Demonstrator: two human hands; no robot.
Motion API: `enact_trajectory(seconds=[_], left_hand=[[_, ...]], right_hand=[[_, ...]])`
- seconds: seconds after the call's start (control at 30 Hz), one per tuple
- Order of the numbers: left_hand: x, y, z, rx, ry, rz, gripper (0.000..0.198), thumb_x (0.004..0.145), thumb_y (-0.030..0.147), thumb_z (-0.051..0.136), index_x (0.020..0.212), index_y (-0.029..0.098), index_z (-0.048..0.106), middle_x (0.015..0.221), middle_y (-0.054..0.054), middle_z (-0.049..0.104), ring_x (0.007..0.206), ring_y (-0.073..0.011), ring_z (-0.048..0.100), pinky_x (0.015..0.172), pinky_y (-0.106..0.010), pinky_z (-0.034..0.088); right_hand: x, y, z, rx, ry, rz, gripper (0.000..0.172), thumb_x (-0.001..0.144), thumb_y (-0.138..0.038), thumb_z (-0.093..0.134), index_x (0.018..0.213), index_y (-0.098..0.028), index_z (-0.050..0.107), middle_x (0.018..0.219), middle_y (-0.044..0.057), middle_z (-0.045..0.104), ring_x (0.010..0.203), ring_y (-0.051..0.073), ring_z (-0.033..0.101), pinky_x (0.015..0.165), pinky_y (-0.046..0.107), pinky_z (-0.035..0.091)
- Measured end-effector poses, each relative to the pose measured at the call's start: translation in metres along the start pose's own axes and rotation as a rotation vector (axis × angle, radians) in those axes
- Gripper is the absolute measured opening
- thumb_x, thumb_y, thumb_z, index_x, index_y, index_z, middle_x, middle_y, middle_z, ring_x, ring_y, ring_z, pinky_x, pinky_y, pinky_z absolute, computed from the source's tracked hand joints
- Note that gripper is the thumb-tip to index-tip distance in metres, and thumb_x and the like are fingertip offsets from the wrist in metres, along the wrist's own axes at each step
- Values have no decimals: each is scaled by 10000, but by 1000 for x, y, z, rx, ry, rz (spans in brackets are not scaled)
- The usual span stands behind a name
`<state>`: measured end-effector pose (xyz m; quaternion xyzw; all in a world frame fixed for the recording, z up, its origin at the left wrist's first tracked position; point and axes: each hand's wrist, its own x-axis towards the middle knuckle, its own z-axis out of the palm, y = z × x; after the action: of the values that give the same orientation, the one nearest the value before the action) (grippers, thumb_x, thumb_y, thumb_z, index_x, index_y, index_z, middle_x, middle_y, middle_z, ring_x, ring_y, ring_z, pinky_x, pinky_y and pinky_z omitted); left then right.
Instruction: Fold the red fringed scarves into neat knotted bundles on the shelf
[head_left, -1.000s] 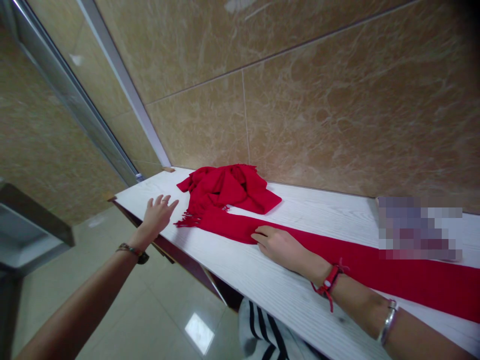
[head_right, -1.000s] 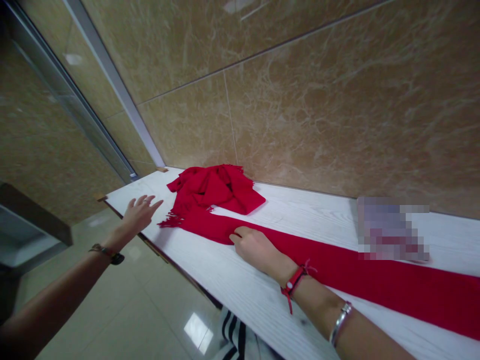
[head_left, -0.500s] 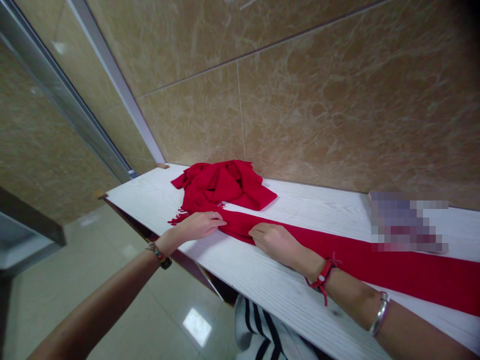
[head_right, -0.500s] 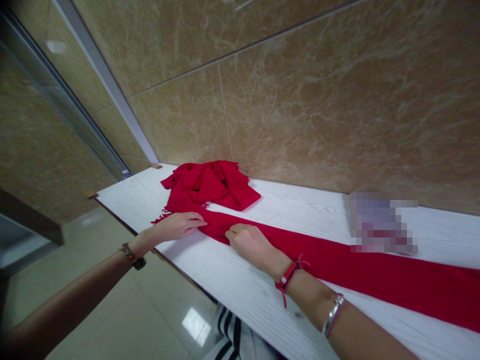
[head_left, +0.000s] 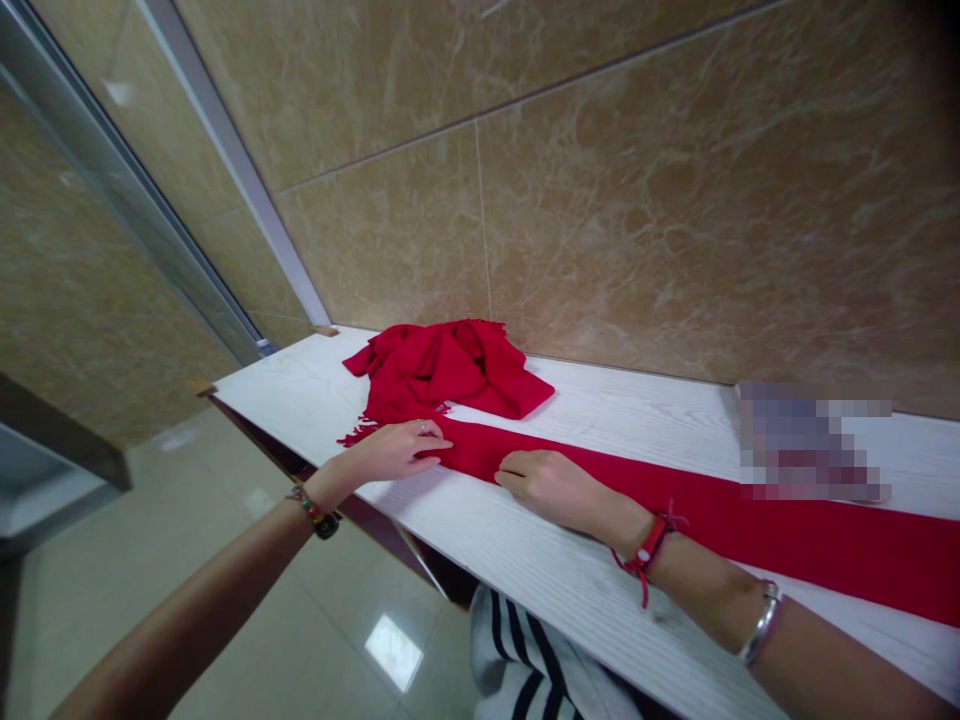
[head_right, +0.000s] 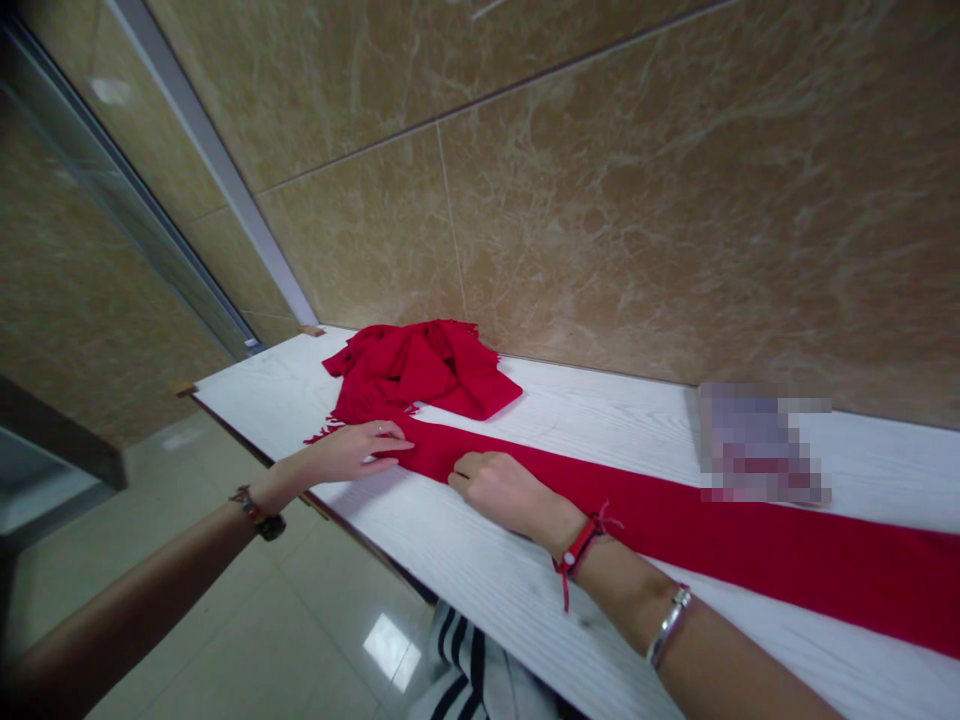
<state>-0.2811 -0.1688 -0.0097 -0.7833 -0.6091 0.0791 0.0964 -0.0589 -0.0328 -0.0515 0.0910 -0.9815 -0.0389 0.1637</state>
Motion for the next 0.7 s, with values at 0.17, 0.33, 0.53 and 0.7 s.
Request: enact_trajectory(seconds=[0.17, 0.33, 0.53, 0.7], left_hand=[[5, 4, 1, 177, -8, 87, 288, 848, 115, 421, 1091, 179, 560, 978, -70, 600, 891, -168, 557, 758, -269, 457], [-5, -4, 6, 257, 46, 95, 316, 830, 59, 400, 1078, 171, 561, 972, -83, 584, 896, -181, 539, 764, -287, 448], [-20, -4, 16, 125, 15, -25, 424, 823, 76, 388, 1190, 258, 500, 1017, -65, 544, 903, -161, 530, 764, -262, 448], [-17, 0, 9, -12, 17, -93, 381, 837, 157, 383, 1191, 218, 510, 1040, -74, 531, 950, -166, 516, 860, -290, 416]], right_hand=[[-2, 0, -1, 6, 14, 34, 174, 850, -142, 436, 892, -124, 604, 879, 68, 610, 817, 155, 546, 712, 258, 441], [-3, 2, -2, 4, 57, 28, 206, 863, -135, 402, 872, -121, 608, 842, 72, 609, 784, 152, 550, 698, 264, 445], [-3, 1, -3, 79, 24, -14, 212, 852, -130, 413, 861, -122, 625, 872, 89, 621, 846, 150, 561, 763, 278, 448], [-5, -2, -3, 138, 50, 59, 278, 874, -210, 396, 1045, -135, 602, 1073, 115, 601, 1026, 173, 526, 901, 331, 406]])
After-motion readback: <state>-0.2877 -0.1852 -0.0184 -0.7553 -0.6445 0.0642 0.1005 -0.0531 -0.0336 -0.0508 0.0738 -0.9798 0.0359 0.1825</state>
